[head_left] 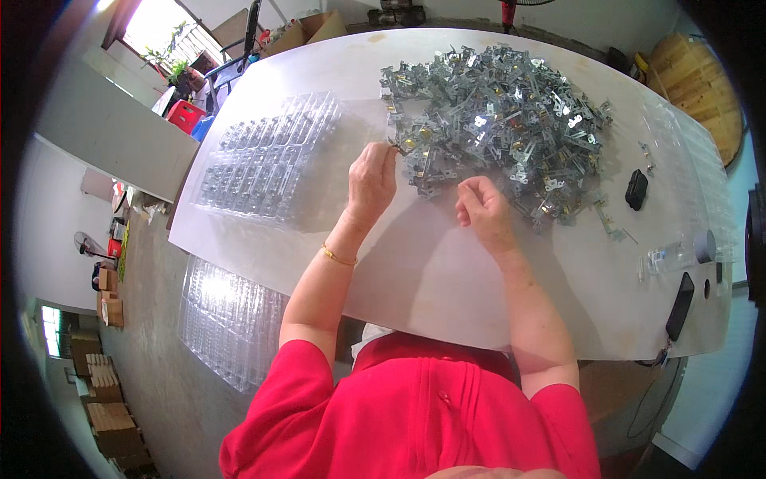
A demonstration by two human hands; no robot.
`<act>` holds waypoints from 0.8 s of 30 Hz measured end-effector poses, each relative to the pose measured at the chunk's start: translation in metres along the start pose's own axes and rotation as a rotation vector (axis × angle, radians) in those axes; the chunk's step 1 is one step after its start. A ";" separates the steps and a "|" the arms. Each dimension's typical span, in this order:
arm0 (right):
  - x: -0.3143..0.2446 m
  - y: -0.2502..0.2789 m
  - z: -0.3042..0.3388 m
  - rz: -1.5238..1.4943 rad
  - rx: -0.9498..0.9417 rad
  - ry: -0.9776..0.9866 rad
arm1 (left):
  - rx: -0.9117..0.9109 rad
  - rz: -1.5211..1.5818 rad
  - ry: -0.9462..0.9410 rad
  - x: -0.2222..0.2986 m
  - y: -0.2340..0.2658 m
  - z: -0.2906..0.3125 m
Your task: The person picks up a metal component from a pile, inserts a small pin into it by hand, and places the assembled unit into a plastic tray. After filling the tray, the person stacks it on top of other trays and begins the process again.
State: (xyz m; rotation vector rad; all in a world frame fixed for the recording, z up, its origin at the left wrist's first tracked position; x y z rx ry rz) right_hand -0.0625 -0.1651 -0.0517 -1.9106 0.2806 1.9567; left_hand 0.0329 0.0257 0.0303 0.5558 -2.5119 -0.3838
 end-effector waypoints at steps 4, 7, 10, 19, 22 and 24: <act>0.001 0.002 0.000 0.009 0.011 -0.001 | 0.023 0.000 -0.030 0.011 -0.001 0.001; -0.004 0.001 0.003 0.021 0.022 -0.035 | -0.001 0.274 0.455 -0.016 -0.004 0.001; -0.003 0.002 0.001 0.030 0.022 0.001 | -0.051 0.247 0.594 -0.025 -0.010 0.009; -0.002 0.000 0.001 0.014 0.012 -0.040 | 0.019 -0.061 0.169 -0.004 -0.002 -0.007; -0.004 0.000 0.003 0.044 0.020 -0.054 | 0.033 0.083 0.338 -0.009 0.000 -0.012; -0.003 0.001 0.002 0.020 0.025 -0.034 | 0.070 0.333 0.521 -0.011 0.002 -0.019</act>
Point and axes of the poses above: each hand's wrist, its own z-axis away from the middle knuckle, its own y-axis out of the back of the hand, x = y × z, the point moved 7 cm from there along -z, towards the middle knuckle, and after that the axes turned 8 degrees about x, right-handed, at the moved point
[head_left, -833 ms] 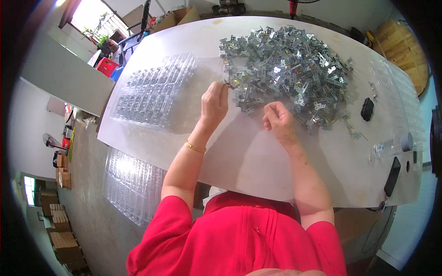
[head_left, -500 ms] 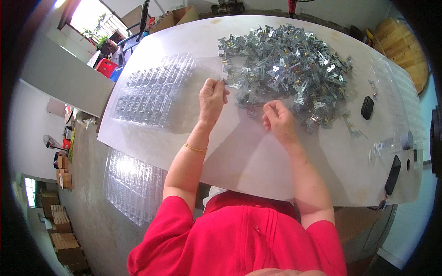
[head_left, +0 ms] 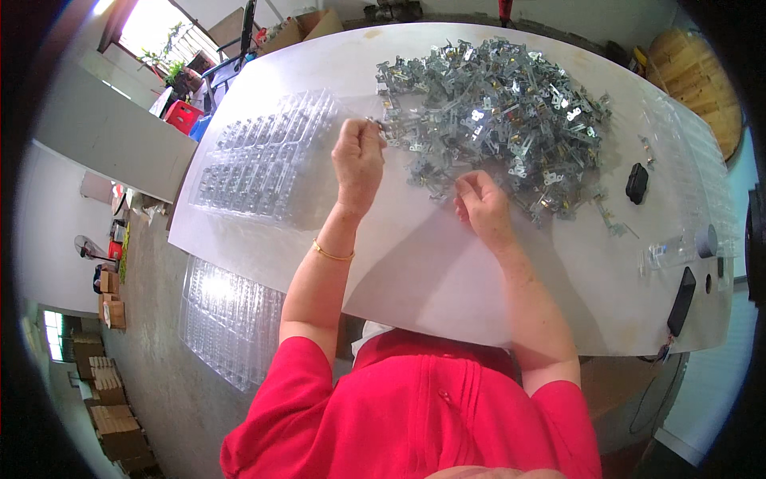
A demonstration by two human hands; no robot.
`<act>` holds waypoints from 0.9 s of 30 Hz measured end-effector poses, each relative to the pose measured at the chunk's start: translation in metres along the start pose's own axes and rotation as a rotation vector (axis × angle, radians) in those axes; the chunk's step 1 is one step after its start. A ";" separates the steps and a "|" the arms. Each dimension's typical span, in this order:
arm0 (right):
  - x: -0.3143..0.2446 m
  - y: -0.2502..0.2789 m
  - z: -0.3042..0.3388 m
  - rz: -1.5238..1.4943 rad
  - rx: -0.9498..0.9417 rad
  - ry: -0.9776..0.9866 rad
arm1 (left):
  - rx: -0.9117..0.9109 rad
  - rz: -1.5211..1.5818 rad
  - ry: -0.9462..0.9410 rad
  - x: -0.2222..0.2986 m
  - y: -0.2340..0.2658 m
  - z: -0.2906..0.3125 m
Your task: The person picks up a metal component from a pile, inserts a small pin into it by hand, and places the assembled unit into a plastic tray. After filling the tray, the person stacks it on top of other trays and begins the process again.
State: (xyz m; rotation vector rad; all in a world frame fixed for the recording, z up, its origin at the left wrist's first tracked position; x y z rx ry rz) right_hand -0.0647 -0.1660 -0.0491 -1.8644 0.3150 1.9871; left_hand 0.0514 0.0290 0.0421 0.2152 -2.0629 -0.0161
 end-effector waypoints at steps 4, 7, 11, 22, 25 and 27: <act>0.004 0.003 -0.004 -0.065 -0.008 0.026 | 0.064 0.188 0.216 -0.003 0.007 -0.013; 0.003 0.002 -0.005 -0.104 -0.009 -0.028 | 0.038 -0.049 0.146 -0.016 0.007 -0.013; 0.004 0.004 -0.007 -0.151 -0.015 0.013 | -0.014 -0.182 0.023 -0.020 -0.002 -0.003; 0.005 0.001 -0.008 -0.106 -0.051 0.024 | -0.053 -0.267 0.195 -0.044 0.007 0.000; 0.008 0.001 -0.009 -0.126 -0.046 0.015 | -0.052 -0.461 -0.150 -0.029 0.000 0.005; 0.008 0.001 -0.009 -0.127 -0.047 0.016 | -0.055 -0.506 -0.287 -0.019 -0.003 0.006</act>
Point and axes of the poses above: each hand's wrist, its own z-axis away from the middle knuckle, its own y-axis out of the back of the hand, x = y × z, the point moved 7 cm from there along -z, towards the middle knuckle, and after that the axes turned 8 degrees about x, right-handed, at the moved point
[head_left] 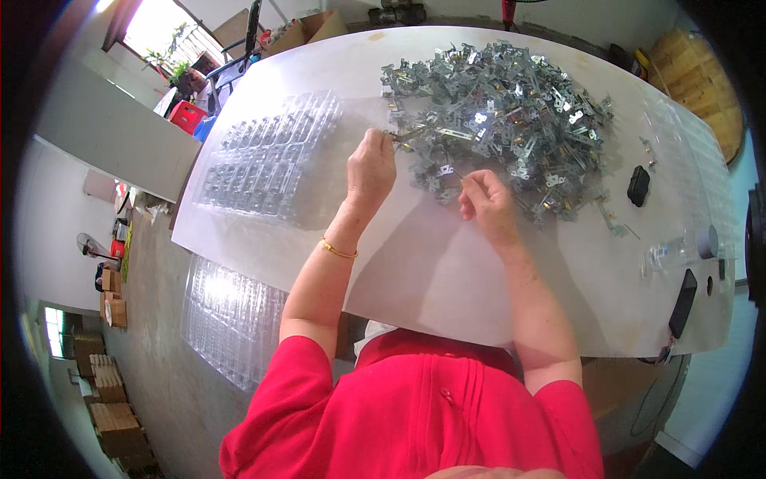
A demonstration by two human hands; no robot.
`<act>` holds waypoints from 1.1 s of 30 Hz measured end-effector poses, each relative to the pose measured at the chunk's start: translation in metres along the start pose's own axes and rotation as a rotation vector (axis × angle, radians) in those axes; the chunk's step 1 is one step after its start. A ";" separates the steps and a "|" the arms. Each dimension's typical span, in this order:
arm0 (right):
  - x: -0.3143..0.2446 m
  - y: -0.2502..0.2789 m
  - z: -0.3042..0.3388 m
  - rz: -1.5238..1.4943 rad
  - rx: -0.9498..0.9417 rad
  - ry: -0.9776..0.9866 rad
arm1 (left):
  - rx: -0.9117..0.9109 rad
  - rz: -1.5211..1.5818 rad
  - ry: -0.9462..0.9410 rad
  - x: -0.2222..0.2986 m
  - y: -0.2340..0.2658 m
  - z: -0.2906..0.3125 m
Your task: The person picks up a metal component from a pile, inserts a small pin into it by hand, and places the assembled unit into a plastic tray. After filling the tray, the person stacks it on top of other trays and begins the process again.
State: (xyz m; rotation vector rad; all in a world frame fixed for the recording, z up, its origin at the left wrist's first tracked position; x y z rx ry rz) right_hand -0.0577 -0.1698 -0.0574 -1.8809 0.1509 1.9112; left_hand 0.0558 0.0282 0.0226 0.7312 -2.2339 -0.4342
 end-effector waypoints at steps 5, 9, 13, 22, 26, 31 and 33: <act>-0.001 0.002 0.001 0.005 0.007 -0.016 | -0.151 0.543 0.538 -0.009 -0.013 0.009; -0.004 -0.001 0.003 0.001 -0.006 -0.017 | -0.010 1.115 1.043 -0.041 -0.012 0.019; -0.002 0.002 0.002 -0.013 0.000 -0.021 | -0.130 1.113 1.130 -0.043 -0.025 0.024; -0.018 0.002 0.004 -0.295 0.044 -0.017 | -0.358 1.023 0.956 -0.008 -0.013 0.042; -0.028 -0.003 0.008 -0.324 0.026 0.001 | -0.476 1.017 0.898 -0.002 -0.017 0.057; -0.026 -0.005 0.008 -0.219 -0.042 0.065 | -0.589 0.974 0.756 0.012 -0.023 0.065; -0.027 -0.005 0.008 -0.205 -0.021 0.077 | -0.588 0.839 0.714 0.014 -0.019 0.062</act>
Point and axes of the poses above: each hand's wrist, its own z-axis away from the middle knuckle, its own y-axis out of the back of the hand, x = y × z, the point moved 7 cm from there along -z, towards the middle knuckle, and after that the axes turned 8 degrees about x, right-handed, at the moved point
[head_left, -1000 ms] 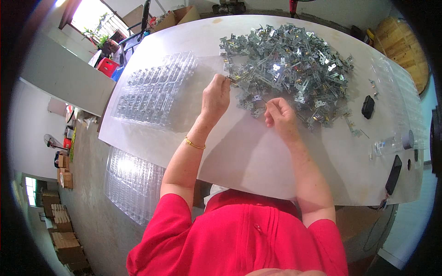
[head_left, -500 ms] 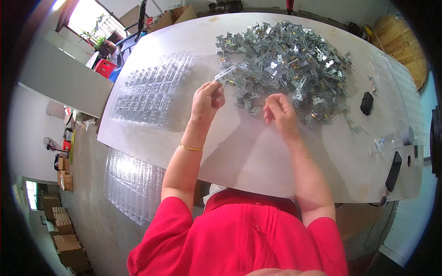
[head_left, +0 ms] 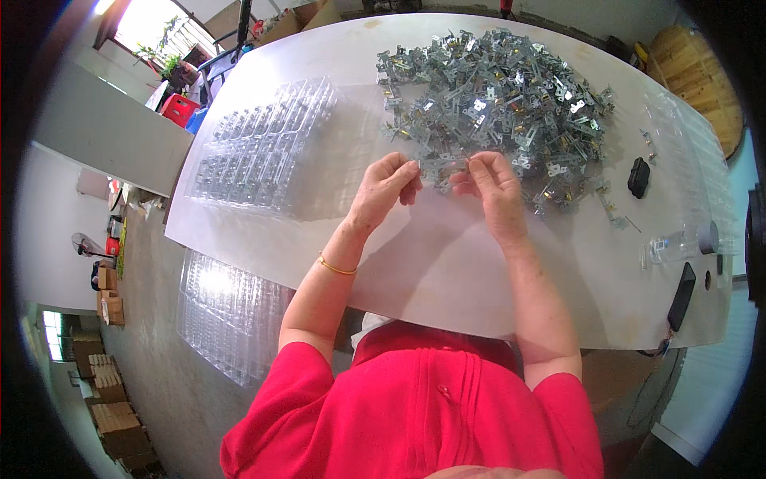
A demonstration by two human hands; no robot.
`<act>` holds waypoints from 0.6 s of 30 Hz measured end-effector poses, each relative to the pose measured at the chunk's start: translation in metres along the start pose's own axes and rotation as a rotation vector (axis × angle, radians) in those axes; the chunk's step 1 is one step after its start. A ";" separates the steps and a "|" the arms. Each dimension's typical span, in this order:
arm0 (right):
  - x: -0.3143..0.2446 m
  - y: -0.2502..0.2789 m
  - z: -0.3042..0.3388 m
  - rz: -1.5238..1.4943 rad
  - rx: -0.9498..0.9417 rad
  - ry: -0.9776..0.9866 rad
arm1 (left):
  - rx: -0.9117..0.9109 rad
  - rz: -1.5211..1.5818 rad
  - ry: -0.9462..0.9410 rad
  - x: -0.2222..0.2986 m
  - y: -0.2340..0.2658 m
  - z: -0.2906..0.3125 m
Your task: The person picks up a metal component from a pile, inserts a small pin into it by hand, and places the assembled unit into a plastic tray. After filling the tray, the person stacks it on top of other trays and begins the process again.
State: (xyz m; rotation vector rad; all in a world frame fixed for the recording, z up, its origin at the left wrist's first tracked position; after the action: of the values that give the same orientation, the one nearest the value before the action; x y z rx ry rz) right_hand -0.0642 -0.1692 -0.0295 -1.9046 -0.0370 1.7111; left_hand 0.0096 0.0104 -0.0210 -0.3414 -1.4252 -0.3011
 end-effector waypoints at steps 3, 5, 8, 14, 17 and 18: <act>-0.004 -0.001 -0.001 0.013 0.017 0.024 | 0.196 -0.255 -0.156 0.008 0.013 -0.001; -0.004 -0.001 -0.001 0.015 0.019 0.032 | 0.347 -0.376 -0.295 0.020 0.017 0.002; -0.006 0.002 -0.002 0.050 0.024 0.062 | 0.361 -0.929 -0.917 0.064 -0.021 0.031; -0.007 0.003 -0.002 0.154 0.027 0.066 | 0.084 -0.934 -0.866 0.046 -0.056 0.024; -0.009 0.002 -0.001 0.150 0.032 0.058 | 0.053 -0.904 -0.784 0.033 -0.062 0.019; -0.011 0.002 0.000 0.202 0.056 0.075 | 0.070 -0.883 -0.792 0.030 -0.063 0.019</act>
State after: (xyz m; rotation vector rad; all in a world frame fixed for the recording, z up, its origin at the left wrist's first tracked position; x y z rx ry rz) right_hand -0.0669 -0.1752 -0.0210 -1.9852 0.2364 1.7482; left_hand -0.0291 -0.0396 0.0142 0.3010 -2.3191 -0.8942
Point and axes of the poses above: each hand's wrist, its own z-axis away from the middle knuckle, its own y-axis out of the back of the hand, x = y × z, the point moved 7 cm from there along -z, towards the middle knuckle, and after that the axes turned 8 degrees about x, right-handed, at the moved point
